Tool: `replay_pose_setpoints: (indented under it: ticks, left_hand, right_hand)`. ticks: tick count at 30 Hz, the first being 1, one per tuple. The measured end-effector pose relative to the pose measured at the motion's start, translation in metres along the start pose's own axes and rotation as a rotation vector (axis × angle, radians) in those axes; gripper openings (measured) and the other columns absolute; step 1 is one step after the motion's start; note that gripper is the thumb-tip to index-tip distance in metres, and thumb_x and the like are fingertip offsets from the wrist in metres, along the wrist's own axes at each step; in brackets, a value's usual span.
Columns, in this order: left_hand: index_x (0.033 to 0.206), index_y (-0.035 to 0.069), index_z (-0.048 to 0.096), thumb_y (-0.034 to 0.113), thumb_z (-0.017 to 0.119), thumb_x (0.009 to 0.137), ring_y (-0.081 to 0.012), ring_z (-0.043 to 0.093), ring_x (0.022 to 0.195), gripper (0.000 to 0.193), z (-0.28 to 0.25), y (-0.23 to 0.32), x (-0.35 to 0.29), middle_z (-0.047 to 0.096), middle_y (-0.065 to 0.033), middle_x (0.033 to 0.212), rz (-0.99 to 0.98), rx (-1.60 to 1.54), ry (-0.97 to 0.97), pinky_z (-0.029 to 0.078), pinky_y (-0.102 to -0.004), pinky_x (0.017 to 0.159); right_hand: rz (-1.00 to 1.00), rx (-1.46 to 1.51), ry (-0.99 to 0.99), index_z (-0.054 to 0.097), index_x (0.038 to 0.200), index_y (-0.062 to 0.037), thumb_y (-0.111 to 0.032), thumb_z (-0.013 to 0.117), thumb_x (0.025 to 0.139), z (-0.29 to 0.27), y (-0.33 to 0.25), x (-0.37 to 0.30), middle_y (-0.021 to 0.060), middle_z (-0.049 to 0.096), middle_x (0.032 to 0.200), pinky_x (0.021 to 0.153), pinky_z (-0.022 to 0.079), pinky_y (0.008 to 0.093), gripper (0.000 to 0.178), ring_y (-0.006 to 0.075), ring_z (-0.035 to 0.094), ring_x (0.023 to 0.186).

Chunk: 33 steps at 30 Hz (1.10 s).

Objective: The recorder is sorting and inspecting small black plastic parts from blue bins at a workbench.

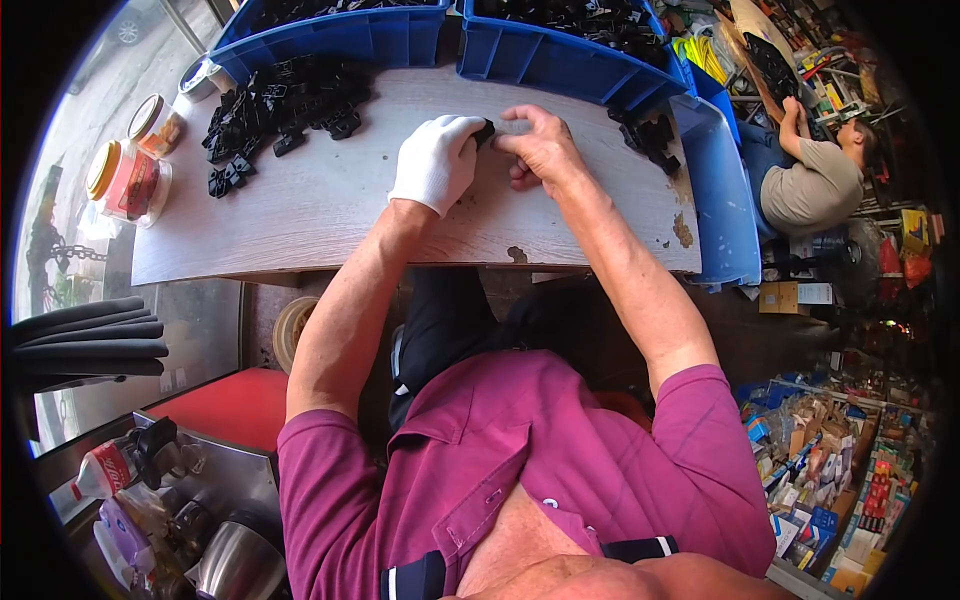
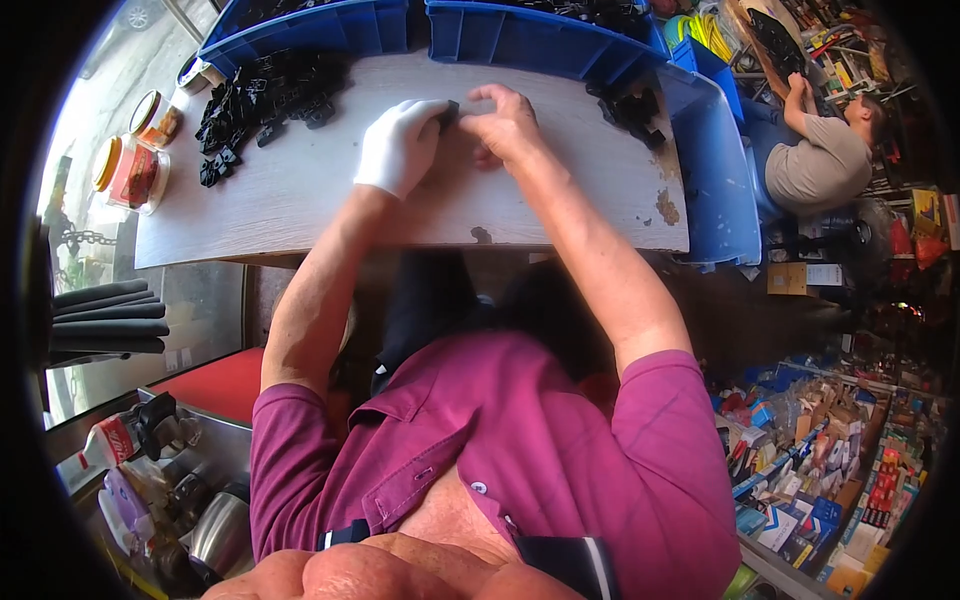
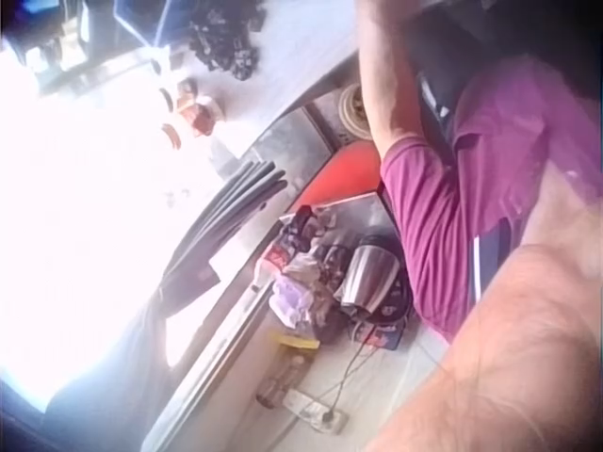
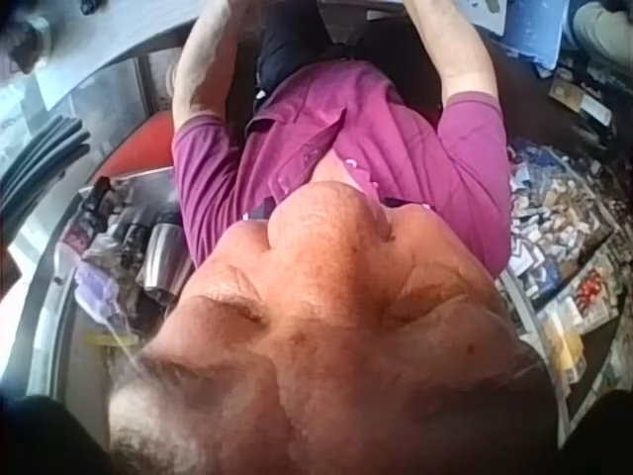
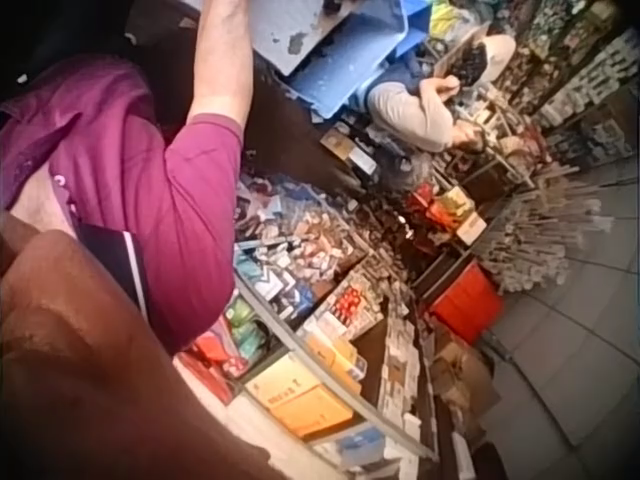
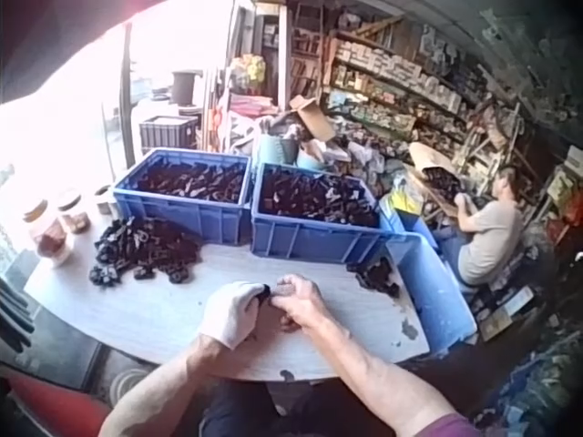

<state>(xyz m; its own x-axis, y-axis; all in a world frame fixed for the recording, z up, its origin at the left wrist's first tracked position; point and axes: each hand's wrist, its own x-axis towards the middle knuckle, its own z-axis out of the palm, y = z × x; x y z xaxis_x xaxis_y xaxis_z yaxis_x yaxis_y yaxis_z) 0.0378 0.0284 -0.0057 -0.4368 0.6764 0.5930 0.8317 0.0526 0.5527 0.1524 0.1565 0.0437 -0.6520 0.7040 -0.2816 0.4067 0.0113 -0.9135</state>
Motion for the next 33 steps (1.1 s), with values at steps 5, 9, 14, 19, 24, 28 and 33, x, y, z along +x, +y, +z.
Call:
replay_pose_setpoints:
  ticks: [5, 9, 14, 19, 24, 28, 33]
  left_hand:
    - [0.111, 0.009, 0.075, 0.008, 0.062, 0.09, -0.0376, 0.07, 0.097, 0.025, -0.001, -0.003, 0.0, 0.074, -0.0147, 0.104, -0.05, -0.039, -0.009, 0.056, -0.044, 0.087]
    - [0.111, 0.009, 0.075, 0.008, 0.062, 0.09, -0.0371, 0.069, 0.098, 0.025, 0.0, 0.0, 0.0, 0.074, -0.0147, 0.106, -0.025, -0.03, 0.0, 0.056, -0.0436, 0.087]
    - [0.111, 0.009, 0.074, 0.005, 0.062, 0.089, -0.0367, 0.068, 0.095, 0.026, 0.002, 0.003, -0.001, 0.072, -0.0138, 0.103, 0.086, 0.067, 0.005, 0.056, -0.0441, 0.084]
    - [0.109, 0.012, 0.073, 0.004, 0.062, 0.087, -0.0353, 0.068, 0.091, 0.026, -0.004, 0.008, 0.003, 0.071, -0.01, 0.098, 0.17, 0.078, -0.004, 0.056, -0.0439, 0.081]
    - [0.115, 0.012, 0.074, 0.006, 0.062, 0.091, -0.0341, 0.07, 0.1, 0.027, 0.003, 0.001, 0.01, 0.074, -0.0097, 0.111, 0.212, 0.036, -0.081, 0.056, -0.0416, 0.086]
    - [0.116, 0.011, 0.075, 0.007, 0.062, 0.091, -0.0339, 0.07, 0.101, 0.028, 0.003, -0.007, 0.015, 0.074, -0.0101, 0.111, 0.205, -0.055, -0.142, 0.056, -0.0412, 0.088]
    - [0.117, 0.011, 0.075, 0.006, 0.063, 0.091, -0.0355, 0.069, 0.102, 0.03, 0.001, -0.009, 0.02, 0.075, -0.0115, 0.111, 0.169, -0.078, -0.226, 0.055, -0.042, 0.091]
  right_hand:
    - [-0.022, -0.167, -0.143, 0.063, 0.132, -0.0121, -0.009, 0.074, 0.085, -0.001, -0.011, 0.009, 0.0006, 0.059, 0.069, 0.039, 0.05, 0.0298, 0.048, 0.0094, 0.054, 0.048]
    - [0.002, -0.258, -0.161, 0.066, 0.125, -0.0128, -0.009, 0.071, 0.086, 0.003, -0.012, 0.01, 0.0006, 0.061, 0.074, 0.037, 0.046, 0.0286, 0.04, 0.0088, 0.051, 0.048]
    - [-0.031, -0.288, -0.105, 0.066, 0.119, -0.0122, -0.008, 0.069, 0.086, 0.001, -0.005, 0.012, 0.0026, 0.063, 0.08, 0.039, 0.047, 0.0305, 0.033, 0.0107, 0.051, 0.05]
    - [-0.049, -0.361, -0.108, 0.071, 0.121, -0.0111, -0.013, 0.071, 0.091, 0.0, -0.003, 0.013, 0.0135, 0.074, 0.09, 0.054, 0.06, 0.0376, 0.03, 0.021, 0.069, 0.059]
    - [-0.03, -0.288, -0.054, 0.072, 0.117, -0.0079, -0.009, 0.069, 0.087, -0.001, 0.001, 0.013, 0.0132, 0.073, 0.081, 0.052, 0.059, 0.0363, 0.03, 0.0221, 0.069, 0.056]
    - [-0.032, -0.286, -0.071, 0.071, 0.117, -0.0062, -0.004, 0.067, 0.086, -0.003, 0.001, 0.01, 0.0131, 0.073, 0.079, 0.053, 0.06, 0.0357, 0.031, 0.022, 0.069, 0.055]
    - [-0.023, -0.243, -0.069, 0.07, 0.118, -0.003, -0.003, 0.067, 0.086, -0.006, 0.005, 0.009, 0.0139, 0.073, 0.086, 0.057, 0.062, 0.0328, 0.032, 0.0195, 0.07, 0.06]
